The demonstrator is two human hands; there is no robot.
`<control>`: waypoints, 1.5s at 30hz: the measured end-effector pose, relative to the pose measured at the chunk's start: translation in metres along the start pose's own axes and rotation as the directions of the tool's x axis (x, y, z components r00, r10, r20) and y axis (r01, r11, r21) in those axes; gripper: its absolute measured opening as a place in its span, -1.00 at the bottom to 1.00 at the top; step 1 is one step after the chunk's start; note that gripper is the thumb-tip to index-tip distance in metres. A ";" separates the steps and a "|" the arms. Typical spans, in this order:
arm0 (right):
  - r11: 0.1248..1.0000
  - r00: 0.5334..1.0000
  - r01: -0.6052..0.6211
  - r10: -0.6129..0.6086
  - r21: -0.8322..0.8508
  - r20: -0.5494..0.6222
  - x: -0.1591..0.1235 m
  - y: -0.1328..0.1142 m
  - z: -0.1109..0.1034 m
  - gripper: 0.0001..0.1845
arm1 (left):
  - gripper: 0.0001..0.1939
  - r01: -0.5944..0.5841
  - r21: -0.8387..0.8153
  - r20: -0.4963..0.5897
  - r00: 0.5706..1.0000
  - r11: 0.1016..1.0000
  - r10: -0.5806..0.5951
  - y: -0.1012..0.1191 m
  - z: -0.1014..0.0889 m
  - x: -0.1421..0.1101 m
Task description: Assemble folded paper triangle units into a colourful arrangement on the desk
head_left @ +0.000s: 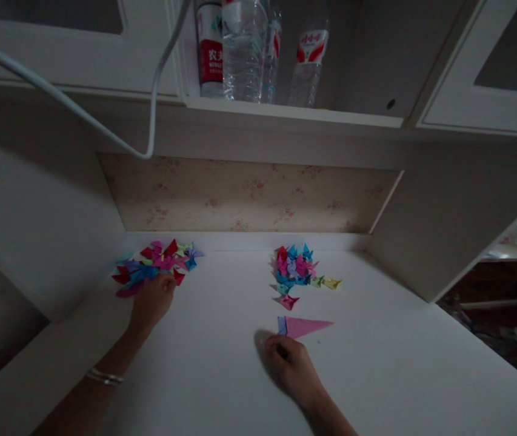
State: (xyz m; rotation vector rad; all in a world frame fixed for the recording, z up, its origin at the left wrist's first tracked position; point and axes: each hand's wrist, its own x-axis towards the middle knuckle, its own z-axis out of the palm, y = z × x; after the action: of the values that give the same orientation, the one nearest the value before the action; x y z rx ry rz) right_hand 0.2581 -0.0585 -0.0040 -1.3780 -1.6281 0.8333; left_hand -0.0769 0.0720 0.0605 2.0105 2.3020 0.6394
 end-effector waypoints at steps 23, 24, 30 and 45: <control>0.994 0.999 -0.008 0.011 -0.111 0.032 -0.001 -0.001 0.010 -0.76 | -0.60 0.154 -0.838 0.251 0.961 0.523 0.119 0.100 0.024 -0.105; 0.991 0.999 0.007 -0.001 -0.133 0.045 -0.001 -0.003 0.010 -0.78 | -0.62 0.128 -0.836 0.246 0.957 0.534 0.155 0.106 0.026 -0.103; 0.987 0.996 0.041 -0.028 -0.156 0.080 -0.001 -0.012 0.011 -0.76 | -0.77 -0.183 -0.790 0.123 0.888 0.585 0.444 0.175 0.044 -0.081; 0.973 0.996 0.062 -0.045 -0.223 0.081 0.009 0.006 0.016 -0.82 | -0.77 -0.206 -0.461 0.210 0.920 0.863 0.331 0.299 0.105 -0.047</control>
State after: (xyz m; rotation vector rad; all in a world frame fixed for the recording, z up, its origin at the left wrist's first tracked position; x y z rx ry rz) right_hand 0.2462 -0.0481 -0.0146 -1.4644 -1.8560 0.6922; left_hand 0.2428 0.0839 0.0464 2.0536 1.5612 0.7368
